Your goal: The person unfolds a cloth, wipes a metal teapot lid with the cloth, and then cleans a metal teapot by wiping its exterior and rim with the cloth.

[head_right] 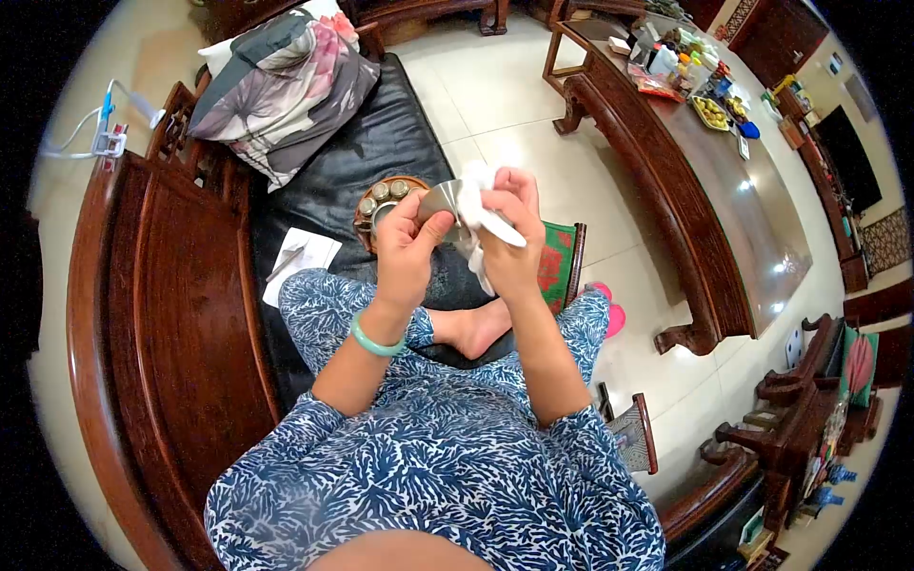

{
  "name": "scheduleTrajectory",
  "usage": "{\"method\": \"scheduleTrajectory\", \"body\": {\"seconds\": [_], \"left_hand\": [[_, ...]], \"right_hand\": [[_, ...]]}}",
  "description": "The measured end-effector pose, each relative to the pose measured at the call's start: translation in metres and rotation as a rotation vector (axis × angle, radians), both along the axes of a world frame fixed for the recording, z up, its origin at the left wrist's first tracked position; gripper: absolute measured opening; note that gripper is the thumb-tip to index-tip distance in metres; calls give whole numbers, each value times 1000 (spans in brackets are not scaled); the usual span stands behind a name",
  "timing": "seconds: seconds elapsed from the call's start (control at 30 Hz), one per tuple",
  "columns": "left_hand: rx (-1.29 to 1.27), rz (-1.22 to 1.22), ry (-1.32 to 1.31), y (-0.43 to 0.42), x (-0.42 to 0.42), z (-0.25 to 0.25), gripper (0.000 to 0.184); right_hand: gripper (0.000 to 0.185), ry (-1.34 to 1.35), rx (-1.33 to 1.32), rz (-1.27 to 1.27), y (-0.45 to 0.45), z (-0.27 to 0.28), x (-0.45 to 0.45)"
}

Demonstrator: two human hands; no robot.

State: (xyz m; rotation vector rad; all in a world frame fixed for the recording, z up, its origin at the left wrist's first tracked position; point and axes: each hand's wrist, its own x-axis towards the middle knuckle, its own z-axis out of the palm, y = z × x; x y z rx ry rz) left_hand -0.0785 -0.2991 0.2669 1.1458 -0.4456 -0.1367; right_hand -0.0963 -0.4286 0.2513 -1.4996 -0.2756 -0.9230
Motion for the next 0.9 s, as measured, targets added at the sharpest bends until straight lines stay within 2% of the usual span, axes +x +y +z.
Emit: {"method": "scheduleTrajectory", "body": {"seconds": [0.13,0.2,0.23,0.27,0.33,0.4,0.5,0.53,0.63,0.67,0.7,0.77,0.87,0.9], "left_hand": [[-59,42,12,-3,-1,7,10],[-111,20,54,-2,0,12,10],[-190,46,90,-4,-1,19,12],[-271,73,126,-4,-1,23,13],[-247,17,96,-6,2,22,15],[-210,-10,25,-11,3,29,17],[-65,-61,-55,-11,8,46,17],[-52,-94,-76,-15,9,44,17],[-114,-179,-44,-30,12,40,18],[-99,-213,-73,-34,10,45,18],[-55,-170,-85,-38,8,51,18],[0,-130,-57,-44,-1,63,19],[-174,-160,98,-74,-5,52,23],[-226,-179,83,-86,-12,49,23]], "right_hand": [[14,115,-59,114,-1,30,4],[16,70,31,110,2,27,6],[15,-48,-112,17,-1,11,10],[16,44,61,28,9,6,2],[17,28,173,91,17,1,-4],[18,-23,161,90,6,12,-4],[13,108,270,246,-7,33,-9],[9,165,365,183,-9,38,-9],[7,6,349,155,-23,56,-6],[7,50,353,190,-28,58,-9],[7,98,375,225,-33,58,-13],[8,70,468,133,-34,54,-23],[13,31,575,13,-38,46,-25],[13,-18,707,19,-40,47,-24]]}}
